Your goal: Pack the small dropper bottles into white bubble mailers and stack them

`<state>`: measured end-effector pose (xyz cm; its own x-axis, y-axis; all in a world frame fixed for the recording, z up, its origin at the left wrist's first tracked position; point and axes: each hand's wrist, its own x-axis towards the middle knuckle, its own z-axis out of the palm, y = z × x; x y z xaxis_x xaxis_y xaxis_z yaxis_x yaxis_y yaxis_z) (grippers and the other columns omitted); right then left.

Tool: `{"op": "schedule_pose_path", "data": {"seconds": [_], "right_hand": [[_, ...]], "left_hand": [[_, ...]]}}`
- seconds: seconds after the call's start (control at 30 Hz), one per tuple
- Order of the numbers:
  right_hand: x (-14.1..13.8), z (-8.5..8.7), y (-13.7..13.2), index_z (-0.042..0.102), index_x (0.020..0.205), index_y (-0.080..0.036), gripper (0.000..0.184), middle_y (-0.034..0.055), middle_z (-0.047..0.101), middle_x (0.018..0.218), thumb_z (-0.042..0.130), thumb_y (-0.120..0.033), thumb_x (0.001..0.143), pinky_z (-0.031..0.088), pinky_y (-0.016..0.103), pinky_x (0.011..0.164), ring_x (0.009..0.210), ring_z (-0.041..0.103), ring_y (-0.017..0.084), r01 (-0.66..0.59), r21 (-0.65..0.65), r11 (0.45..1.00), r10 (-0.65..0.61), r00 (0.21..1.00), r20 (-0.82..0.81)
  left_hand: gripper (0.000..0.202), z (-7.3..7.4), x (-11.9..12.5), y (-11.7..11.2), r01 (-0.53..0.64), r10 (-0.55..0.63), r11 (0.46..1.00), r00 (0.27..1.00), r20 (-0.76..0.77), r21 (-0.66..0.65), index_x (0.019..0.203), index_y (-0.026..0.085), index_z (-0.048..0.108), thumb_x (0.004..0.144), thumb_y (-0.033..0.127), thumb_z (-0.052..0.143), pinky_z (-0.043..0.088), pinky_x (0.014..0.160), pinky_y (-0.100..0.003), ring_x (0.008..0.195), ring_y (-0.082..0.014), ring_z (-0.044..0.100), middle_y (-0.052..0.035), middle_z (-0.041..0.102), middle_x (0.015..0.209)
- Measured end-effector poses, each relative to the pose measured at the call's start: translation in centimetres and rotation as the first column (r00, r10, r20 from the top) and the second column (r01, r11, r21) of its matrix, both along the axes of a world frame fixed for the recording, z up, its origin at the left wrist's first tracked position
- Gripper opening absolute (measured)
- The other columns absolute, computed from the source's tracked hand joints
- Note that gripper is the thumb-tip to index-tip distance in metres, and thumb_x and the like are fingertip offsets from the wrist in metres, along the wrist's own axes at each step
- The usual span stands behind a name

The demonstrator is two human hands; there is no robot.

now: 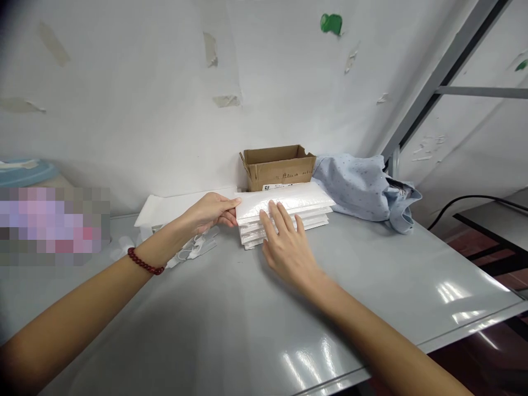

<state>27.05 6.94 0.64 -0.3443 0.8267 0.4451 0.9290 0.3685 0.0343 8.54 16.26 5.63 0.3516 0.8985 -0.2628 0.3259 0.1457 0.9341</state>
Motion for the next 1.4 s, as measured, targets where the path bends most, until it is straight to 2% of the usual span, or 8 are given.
{"op": "schedule_pose_path", "data": {"seconds": [0.17,0.37,0.53,0.73,0.87,1.03,1.2,1.4], "right_hand": [[0.2,0.0,0.2,0.038,0.135,-0.011,0.046,0.0224,0.033,0.147,0.041,-0.014,0.089,0.034,0.055,0.1,0.137,0.027,0.034,-0.005,0.022,1.0,0.006,1.0,-0.031],[0.4,0.1,0.2,0.039,0.134,-0.014,0.044,0.0222,0.033,0.146,0.043,-0.016,0.09,0.035,0.053,0.101,0.137,0.028,0.032,-0.04,0.072,0.997,0.049,0.991,-0.127],[0.4,0.3,0.1,0.04,0.133,-0.015,0.042,0.0223,0.035,0.145,0.043,-0.016,0.091,0.036,0.052,0.101,0.136,0.03,0.032,-0.035,0.096,0.995,0.048,0.99,-0.132],[0.3,0.4,0.1,0.043,0.129,-0.011,0.039,0.0254,0.036,0.142,0.044,-0.017,0.091,0.039,0.05,0.098,0.135,0.032,0.034,-0.044,0.113,0.993,0.06,0.988,-0.14],[0.2,0.4,0.0,0.042,0.13,-0.011,0.04,0.0259,0.035,0.142,0.045,-0.016,0.09,0.041,0.049,0.096,0.132,0.035,0.034,-0.052,0.128,0.99,0.074,0.982,-0.174],[0.4,0.4,0.0,0.042,0.13,-0.009,0.041,0.0261,0.035,0.142,0.046,-0.014,0.089,0.042,0.048,0.095,0.129,0.039,0.034,-0.054,0.154,0.987,0.084,0.977,-0.194],[0.6,0.0,0.1,0.044,0.128,-0.009,0.043,0.0252,0.034,0.142,0.045,-0.008,0.085,0.043,0.049,0.094,0.124,0.043,0.034,-0.058,0.148,0.987,0.091,0.97,-0.224],[0.6,-0.1,0.2,0.044,0.127,-0.012,0.044,0.0238,0.035,0.142,0.044,-0.008,0.084,0.044,0.05,0.092,0.123,0.045,0.034,-0.069,0.151,0.986,0.104,0.967,-0.233]], "left_hand": [[0.028,1.1,-2.3,0.2,0.101,-0.082,0.989,0.983,-0.166,0.11,0.073,0.012,0.068,0.079,0.039,0.064,0.051,0.057,-0.026,0.061,-0.0165,0.066,-0.01,0.072,0.075],[0.014,2.2,-6.6,1.9,0.178,0.053,0.896,0.866,-0.496,0.406,0.057,0.019,0.067,0.064,0.029,0.071,0.032,0.051,-0.024,0.055,-0.0137,0.051,-0.0005,0.062,0.056],[0.014,1.8,-8.8,3.2,0.295,0.089,0.84,0.753,-0.652,0.456,0.051,0.021,0.065,0.06,0.029,0.072,0.029,0.054,-0.025,0.059,-0.0168,0.05,-0.0018,0.059,0.056],[0.019,0.8,-7.6,3.4,0.425,0.026,0.8,0.681,-0.732,0.423,0.054,0.02,0.063,0.065,0.034,0.069,0.03,0.056,-0.027,0.062,-0.02,0.053,-0.0042,0.059,0.059],[0.017,0.3,-6.7,3.9,0.469,0.034,0.765,0.655,-0.755,0.441,0.057,0.021,0.064,0.064,0.034,0.07,0.033,0.058,-0.027,0.08,-0.0263,0.055,-0.0075,0.061,0.066],[0.016,0.5,-7.0,4.3,0.538,0.058,0.718,0.587,-0.808,0.442,0.062,0.02,0.065,0.071,0.033,0.066,0.035,0.059,-0.027,0.08,-0.0254,0.057,-0.0083,0.063,0.069],[0.015,0.2,-6.7,3.8,0.665,0.102,0.605,0.48,-0.871,0.437,0.065,0.018,0.066,0.076,0.018,0.056,0.035,0.058,-0.027,0.084,-0.0243,0.056,-0.0078,0.064,0.068],[0.022,-0.6,-4.2,1.9,0.761,0.278,0.473,0.35,-0.895,0.444,0.067,0.011,0.065,0.075,-0.002,0.05,0.035,0.068,-0.033,0.089,-0.0271,0.057,-0.0158,0.068,0.075]]}}
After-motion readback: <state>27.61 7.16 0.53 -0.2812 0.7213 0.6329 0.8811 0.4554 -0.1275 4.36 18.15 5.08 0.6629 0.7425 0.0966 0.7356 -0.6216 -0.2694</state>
